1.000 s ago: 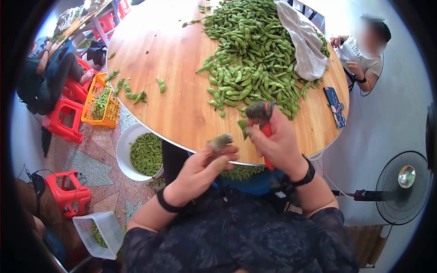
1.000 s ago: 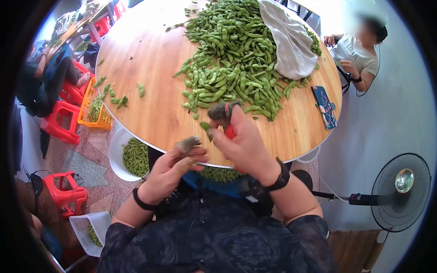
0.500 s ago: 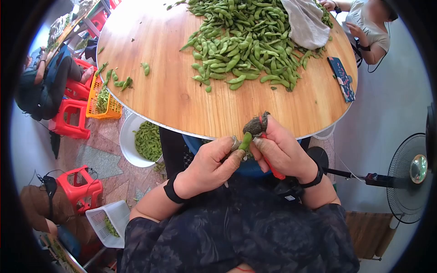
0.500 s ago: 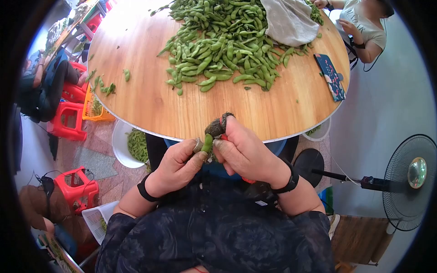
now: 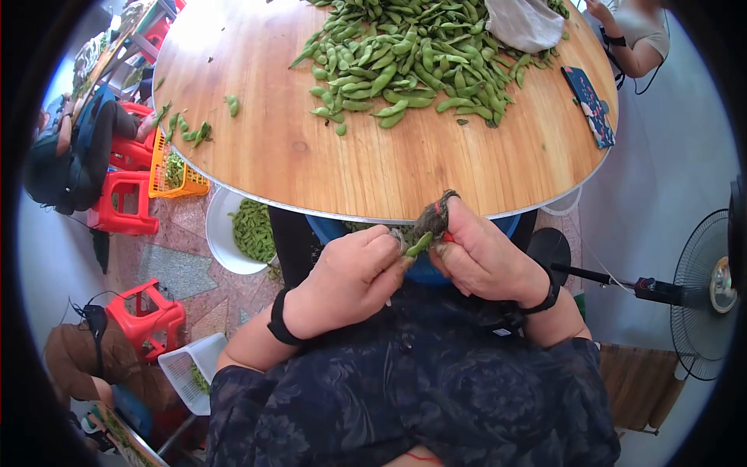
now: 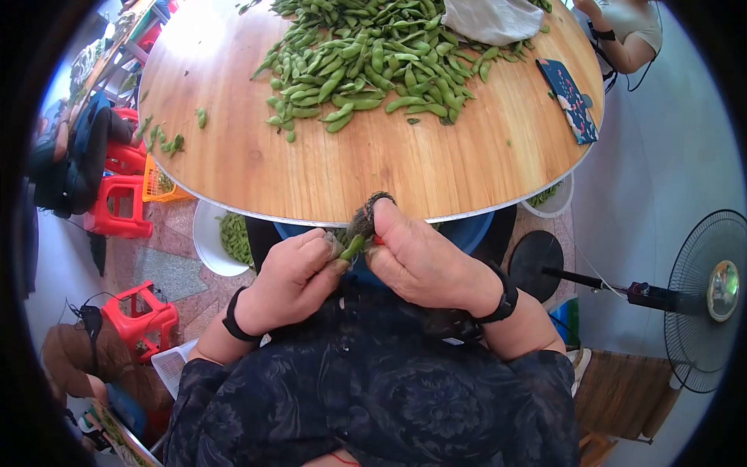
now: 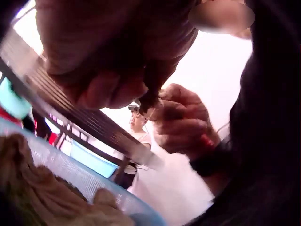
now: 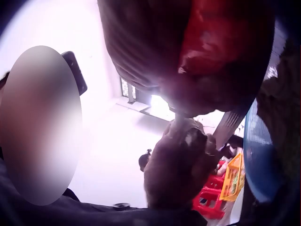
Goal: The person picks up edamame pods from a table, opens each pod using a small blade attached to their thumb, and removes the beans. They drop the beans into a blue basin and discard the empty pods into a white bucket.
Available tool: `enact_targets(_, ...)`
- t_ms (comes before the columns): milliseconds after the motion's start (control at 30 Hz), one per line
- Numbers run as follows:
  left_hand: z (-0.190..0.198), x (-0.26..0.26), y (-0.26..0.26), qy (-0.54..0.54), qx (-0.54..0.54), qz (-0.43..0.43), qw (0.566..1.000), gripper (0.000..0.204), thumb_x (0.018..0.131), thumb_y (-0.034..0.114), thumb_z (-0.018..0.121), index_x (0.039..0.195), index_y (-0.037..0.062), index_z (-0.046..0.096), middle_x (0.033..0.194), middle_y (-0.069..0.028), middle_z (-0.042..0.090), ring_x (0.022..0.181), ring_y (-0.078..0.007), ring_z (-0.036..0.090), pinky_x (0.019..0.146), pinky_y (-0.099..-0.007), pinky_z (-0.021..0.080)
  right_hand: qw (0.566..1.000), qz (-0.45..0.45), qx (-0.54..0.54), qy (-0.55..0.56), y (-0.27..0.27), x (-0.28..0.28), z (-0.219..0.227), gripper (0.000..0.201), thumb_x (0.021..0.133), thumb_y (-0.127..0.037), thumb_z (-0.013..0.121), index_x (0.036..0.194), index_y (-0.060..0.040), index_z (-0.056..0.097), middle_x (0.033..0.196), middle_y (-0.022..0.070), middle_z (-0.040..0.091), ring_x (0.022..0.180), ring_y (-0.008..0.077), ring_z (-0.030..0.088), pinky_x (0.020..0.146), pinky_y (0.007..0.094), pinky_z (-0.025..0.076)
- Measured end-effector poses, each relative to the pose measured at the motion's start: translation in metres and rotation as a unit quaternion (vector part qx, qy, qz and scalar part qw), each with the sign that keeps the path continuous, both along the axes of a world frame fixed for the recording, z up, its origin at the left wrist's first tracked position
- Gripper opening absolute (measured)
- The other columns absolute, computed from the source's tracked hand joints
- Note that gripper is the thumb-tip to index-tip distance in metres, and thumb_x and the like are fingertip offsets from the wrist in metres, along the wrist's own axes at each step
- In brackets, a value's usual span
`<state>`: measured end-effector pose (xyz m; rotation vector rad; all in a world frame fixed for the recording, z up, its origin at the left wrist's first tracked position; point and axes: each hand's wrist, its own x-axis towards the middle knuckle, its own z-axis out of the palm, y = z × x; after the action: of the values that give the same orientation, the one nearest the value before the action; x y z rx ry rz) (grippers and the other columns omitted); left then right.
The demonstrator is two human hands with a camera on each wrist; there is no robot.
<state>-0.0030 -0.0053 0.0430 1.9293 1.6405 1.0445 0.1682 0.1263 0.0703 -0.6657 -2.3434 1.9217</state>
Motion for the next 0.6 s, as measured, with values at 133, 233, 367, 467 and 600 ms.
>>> enact_targets(133, -0.003, -0.010, -0.004, -0.428, -0.245, -0.133, 0.860, 0.019, 0.095, 0.018, 0.055, 0.091, -0.0002, 0.057, 0.079, -0.0009, 0.054, 0.066, -0.0080, 0.051, 0.060, -0.0253, 0.044, 0.943, 0.028, -0.331, 0.033, -0.006, -0.002, 0.002, 0.015, 0.091, -0.002, 0.038, 0.104, -0.0044, 0.045, 0.067, 0.0034, 0.049, 0.043, 0.0087, 0.043, 0.039, 0.0215, 0.036)
enact_targets(233, -0.014, -0.008, -0.005, -0.673, -0.306, -0.170, 0.652, 0.025, 0.098, 0.024, 0.051, 0.101, 0.0001, 0.058, 0.086, -0.0017, 0.057, 0.068, -0.0078, 0.050, 0.061, -0.0215, 0.043, 0.895, 0.009, -0.436, 0.087, -0.011, -0.009, -0.003, 0.016, 0.094, -0.003, 0.038, 0.107, -0.0050, 0.047, 0.065, 0.0011, 0.049, 0.039, 0.0060, 0.041, 0.036, 0.0186, 0.034)
enact_targets(367, -0.013, -0.007, -0.002, -0.404, -0.174, -0.109, 0.892, 0.020, 0.092, 0.019, 0.060, 0.095, -0.0007, 0.056, 0.081, -0.0051, 0.057, 0.066, -0.0159, 0.056, 0.058, -0.0294, 0.046, 0.923, -0.041, -0.368, 0.103, -0.012, -0.007, -0.012, 0.009, 0.097, -0.012, 0.043, 0.103, -0.0060, 0.048, 0.065, -0.0005, 0.050, 0.040, 0.0049, 0.043, 0.037, 0.0177, 0.034)
enact_targets(467, -0.001, -0.001, 0.001, -0.029, 0.053, 0.000, 0.998, 0.019, 0.085, 0.014, 0.066, 0.087, -0.0003, 0.054, 0.074, -0.0104, 0.053, 0.064, -0.0266, 0.055, 0.056, -0.0343, 0.045, 0.948, -0.070, -0.295, 0.094, -0.020, -0.007, -0.017, 0.009, 0.098, -0.014, 0.043, 0.101, -0.0066, 0.047, 0.064, -0.0011, 0.049, 0.041, 0.0045, 0.044, 0.038, 0.0174, 0.035)
enact_targets(600, -0.015, 0.002, 0.001, -0.044, 0.074, 0.012, 0.996, 0.021, 0.087, 0.016, 0.065, 0.082, 0.0010, 0.051, 0.070, -0.0135, 0.049, 0.061, -0.0316, 0.052, 0.055, -0.0345, 0.043, 0.970, -0.090, -0.206, 0.092, -0.028, -0.007, -0.015, 0.009, 0.098, -0.015, 0.043, 0.101, -0.0069, 0.047, 0.063, -0.0017, 0.049, 0.041, 0.0040, 0.045, 0.039, 0.0172, 0.035)
